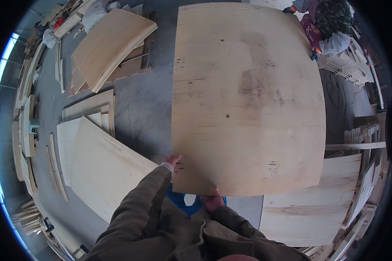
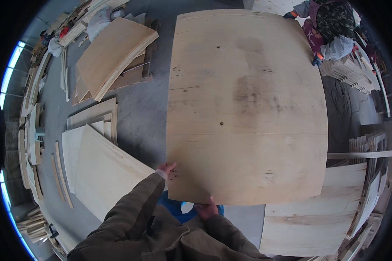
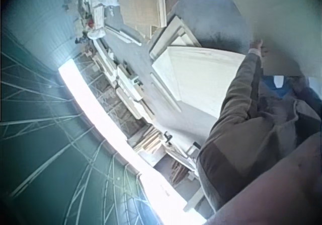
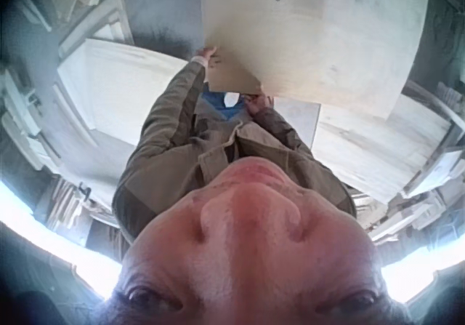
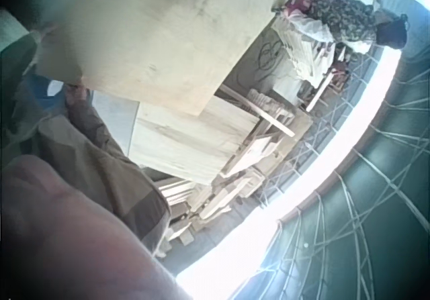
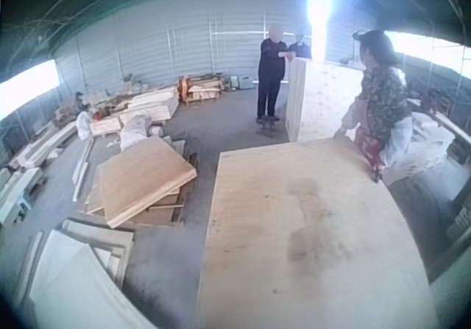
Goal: The person positions a large plywood sheet on the floor, then uses a hammer to tap along its edges. They then use a nail gun to fasten the plywood to a wooden frame on the floor. The person continues to tap and fasten the panel while another worker assists nearby.
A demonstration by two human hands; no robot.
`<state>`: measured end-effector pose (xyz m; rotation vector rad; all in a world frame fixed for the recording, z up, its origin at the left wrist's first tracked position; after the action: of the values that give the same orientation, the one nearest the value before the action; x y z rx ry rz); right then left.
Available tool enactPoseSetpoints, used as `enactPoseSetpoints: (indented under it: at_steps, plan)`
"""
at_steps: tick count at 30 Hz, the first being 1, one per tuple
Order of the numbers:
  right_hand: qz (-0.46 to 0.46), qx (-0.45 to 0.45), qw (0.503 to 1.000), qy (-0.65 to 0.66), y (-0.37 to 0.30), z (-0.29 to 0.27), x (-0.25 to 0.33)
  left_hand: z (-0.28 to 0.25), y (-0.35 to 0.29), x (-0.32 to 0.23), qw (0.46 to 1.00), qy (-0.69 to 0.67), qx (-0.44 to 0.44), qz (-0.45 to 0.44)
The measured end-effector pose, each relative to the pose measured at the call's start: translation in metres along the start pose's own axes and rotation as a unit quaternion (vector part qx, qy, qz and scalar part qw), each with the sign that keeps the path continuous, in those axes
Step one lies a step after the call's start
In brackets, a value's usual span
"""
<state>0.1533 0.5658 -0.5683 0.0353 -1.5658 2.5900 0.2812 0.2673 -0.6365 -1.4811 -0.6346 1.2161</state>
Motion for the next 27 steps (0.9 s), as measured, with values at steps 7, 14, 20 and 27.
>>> enactPoseSetpoints:
  at_steps: [7,14,20,27]
  plan:
    - [0.042,0.070,0.992,0.096,0.072,0.026,0.022,-0.003,0.067,-0.052,0.998,0.037,-0.032,-0.034]
    - [-0.043,-0.096,0.994,-0.012,0.166,0.086,0.013,-0.011,0.184,-0.093,0.997,0.030,-0.012,-0.064]
    - [-0.015,-0.143,0.986,-0.088,0.246,0.132,-0.011,-0.034,0.293,-0.153,0.997,0.068,-0.020,-0.022]
    - [0.014,-0.168,0.971,-0.169,0.287,0.110,-0.031,-0.024,0.371,-0.217,0.997,0.056,0.031,-0.051]
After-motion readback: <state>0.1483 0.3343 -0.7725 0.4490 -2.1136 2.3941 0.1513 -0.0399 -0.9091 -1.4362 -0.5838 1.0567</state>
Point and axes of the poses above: each hand's wrist, its own y-axis towards the middle knuckle, its own z-axis out of the palm, x = y × z, the point moved 2 cm from there along y, towards the middle knuckle, and after that the axes turned 11 degrees about -z, right-handed, at the moved point
